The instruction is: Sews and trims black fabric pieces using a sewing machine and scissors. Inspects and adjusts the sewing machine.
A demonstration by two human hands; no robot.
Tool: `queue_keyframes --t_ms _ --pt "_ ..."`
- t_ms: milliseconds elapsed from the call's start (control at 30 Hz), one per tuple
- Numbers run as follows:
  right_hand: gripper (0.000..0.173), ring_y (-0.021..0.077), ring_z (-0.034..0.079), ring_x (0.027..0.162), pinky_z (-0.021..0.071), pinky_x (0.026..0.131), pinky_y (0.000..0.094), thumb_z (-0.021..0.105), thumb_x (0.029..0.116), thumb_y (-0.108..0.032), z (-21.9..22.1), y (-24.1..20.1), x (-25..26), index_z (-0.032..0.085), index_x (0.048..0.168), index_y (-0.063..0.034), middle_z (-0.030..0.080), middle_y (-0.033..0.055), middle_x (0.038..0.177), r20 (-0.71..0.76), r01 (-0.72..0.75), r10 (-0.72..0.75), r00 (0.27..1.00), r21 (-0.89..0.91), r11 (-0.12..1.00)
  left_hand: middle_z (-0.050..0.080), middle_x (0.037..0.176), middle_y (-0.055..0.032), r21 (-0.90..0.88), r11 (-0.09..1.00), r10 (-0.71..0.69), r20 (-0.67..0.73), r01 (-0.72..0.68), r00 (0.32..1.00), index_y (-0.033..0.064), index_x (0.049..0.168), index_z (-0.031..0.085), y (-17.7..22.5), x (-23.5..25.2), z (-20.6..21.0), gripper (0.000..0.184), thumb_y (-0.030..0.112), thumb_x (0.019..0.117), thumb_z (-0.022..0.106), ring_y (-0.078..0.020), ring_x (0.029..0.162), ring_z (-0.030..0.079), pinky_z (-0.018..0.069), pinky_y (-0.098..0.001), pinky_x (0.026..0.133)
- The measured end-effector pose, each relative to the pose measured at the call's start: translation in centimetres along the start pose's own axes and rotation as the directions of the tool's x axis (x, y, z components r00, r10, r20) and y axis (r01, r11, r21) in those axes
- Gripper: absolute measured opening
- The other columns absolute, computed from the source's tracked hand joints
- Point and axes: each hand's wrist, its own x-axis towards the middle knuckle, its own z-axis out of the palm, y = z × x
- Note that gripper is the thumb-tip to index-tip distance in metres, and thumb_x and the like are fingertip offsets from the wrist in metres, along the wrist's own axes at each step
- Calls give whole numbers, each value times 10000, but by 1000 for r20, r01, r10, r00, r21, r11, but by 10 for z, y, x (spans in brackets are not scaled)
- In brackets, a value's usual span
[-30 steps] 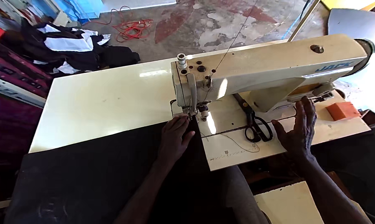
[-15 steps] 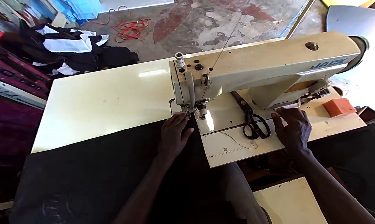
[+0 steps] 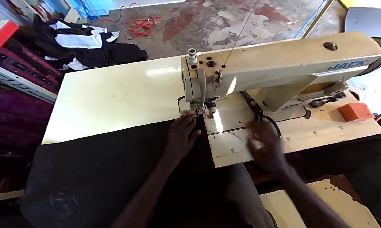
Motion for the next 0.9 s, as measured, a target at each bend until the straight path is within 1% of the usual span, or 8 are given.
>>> queue_keyframes --t_ms 33,100,200,267,367,600,700,900 --pt "346 244 606 1244 524 1039 449 623 883 -127 18 -25 -1 723 1208 -63 653 94 1329 133 135 -146 980 88 987 519 1551 -1 -10 1000 12 1 -12 1000 123 1389 652 0 1 0 513 474 1064 465 -235 1499 382 291 -525 1227" --pt "431 226 521 1354 465 1108 442 674 840 -173 51 -54 -3 715 1268 -152 591 45 1431 323 299 -350 879 198 934 518 1553 -6 -8 1000 21 4 -21 1000 107 1395 645 -1 3 0 468 391 1074 456 -233 1501 383 291 -511 1233" --pt "413 228 498 1376 432 1136 441 656 821 -215 66 -54 -3 739 1219 -143 613 29 1400 353 323 -405 843 270 907 519 1552 -19 -10 1000 15 0 -15 1000 90 1396 640 -1 7 -2 446 340 1077 454 -236 1499 387 292 -498 1236" --pt "430 232 453 1428 400 1179 434 670 806 -213 63 -49 -3 733 1224 -135 595 27 1439 380 316 -409 829 285 905 520 1549 -38 -11 1000 23 3 -23 1000 76 1394 638 -5 11 -3 449 331 1075 450 -238 1496 392 293 -494 1238" --pt "427 243 404 1475 345 1234 431 675 832 -173 60 -43 -8 721 1254 -127 572 45 1475 385 333 -433 815 299 894 553 1517 -54 -25 999 37 -16 -38 999 67 1378 650 -9 20 -3 436 307 1068 457 -249 1481 415 310 -484 1231" --pt "249 211 531 1390 412 1207 399 594 991 -99 64 -40 -24 749 1186 -106 668 48 1362 248 414 -488 837 299 860 541 1530 -35 -34 999 7 -2 -7 1000 84 1387 647 -9 21 -4 434 312 1069 458 -242 1494 395 291 -481 1241" --pt "236 196 602 1309 467 1157 373 585 969 -36 65 -42 -21 772 1101 -94 721 43 1252 187 403 -469 863 306 863 567 1503 -60 -35 999 9 -7 -10 1000 77 1370 659 -12 25 -4 432 315 1068 463 -259 1485 409 294 -487 1237" --pt "208 165 645 1234 494 1123 353 582 977 -55 72 -51 -11 775 1037 -103 744 24 1154 153 345 -395 906 273 898 606 1456 -70 -46 999 27 -35 -29 999 74 1343 679 -17 32 -5 410 297 1051 498 -256 1461 443 323 -484 1222"
